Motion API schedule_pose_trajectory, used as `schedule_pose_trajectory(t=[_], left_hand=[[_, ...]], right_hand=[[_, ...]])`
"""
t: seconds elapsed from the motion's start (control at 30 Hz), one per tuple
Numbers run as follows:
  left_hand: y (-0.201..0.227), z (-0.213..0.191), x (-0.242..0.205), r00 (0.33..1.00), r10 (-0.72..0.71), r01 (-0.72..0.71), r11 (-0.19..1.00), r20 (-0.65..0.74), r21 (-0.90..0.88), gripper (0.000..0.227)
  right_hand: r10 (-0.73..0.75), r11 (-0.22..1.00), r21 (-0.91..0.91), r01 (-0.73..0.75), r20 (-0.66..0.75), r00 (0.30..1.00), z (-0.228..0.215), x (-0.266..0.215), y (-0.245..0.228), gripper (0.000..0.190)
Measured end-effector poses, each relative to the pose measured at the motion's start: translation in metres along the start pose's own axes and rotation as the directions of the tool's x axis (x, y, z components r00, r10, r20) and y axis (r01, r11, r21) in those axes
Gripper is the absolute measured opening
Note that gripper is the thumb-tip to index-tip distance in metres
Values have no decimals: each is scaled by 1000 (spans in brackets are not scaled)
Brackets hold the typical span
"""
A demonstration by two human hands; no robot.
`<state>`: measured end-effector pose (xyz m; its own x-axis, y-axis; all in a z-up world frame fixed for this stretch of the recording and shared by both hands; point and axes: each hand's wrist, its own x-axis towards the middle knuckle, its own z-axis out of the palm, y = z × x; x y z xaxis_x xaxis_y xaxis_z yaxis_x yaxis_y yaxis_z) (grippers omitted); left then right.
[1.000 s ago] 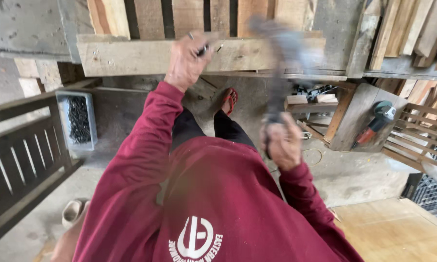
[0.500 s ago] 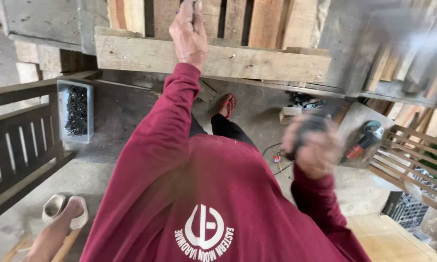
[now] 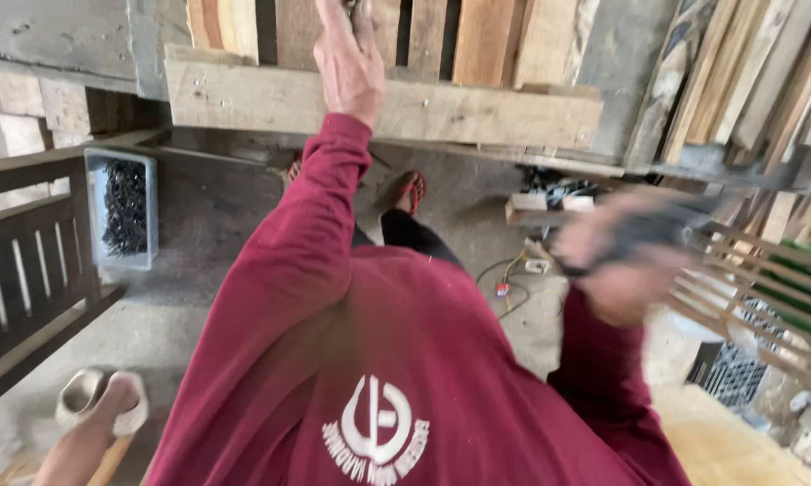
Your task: The person hammers nails into wooden planks to assemble a wooden pallet. They repeatedly pick up nails from a container and use a hammer to secure the planks together.
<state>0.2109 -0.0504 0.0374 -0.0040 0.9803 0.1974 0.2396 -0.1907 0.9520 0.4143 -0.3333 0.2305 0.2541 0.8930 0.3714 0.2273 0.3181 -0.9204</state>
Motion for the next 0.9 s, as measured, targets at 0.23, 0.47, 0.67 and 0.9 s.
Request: schedule_pose_trajectory(t=[0.23,0.47,0.67,0.9], left_hand=[[3,-9,-19,998,53,-53,998,-16,-18,21],[-9,-5,3,986,-150,121,945,-73,-304,18],[26,-69,-3,799,-336,538,29,499,-843,12],[31,-72,-51,766,-366,624,225,529,-749,14]], right_hand=[[471,876,-116,-469,-12,882,58,-51,48,25],[714,699,76,-711,-134,687,78,-33,39,26],[417,909,-12,-417,2,909,70,-45,55,22],[885,464,-28,-885,37,463,100,-44,86,18]])
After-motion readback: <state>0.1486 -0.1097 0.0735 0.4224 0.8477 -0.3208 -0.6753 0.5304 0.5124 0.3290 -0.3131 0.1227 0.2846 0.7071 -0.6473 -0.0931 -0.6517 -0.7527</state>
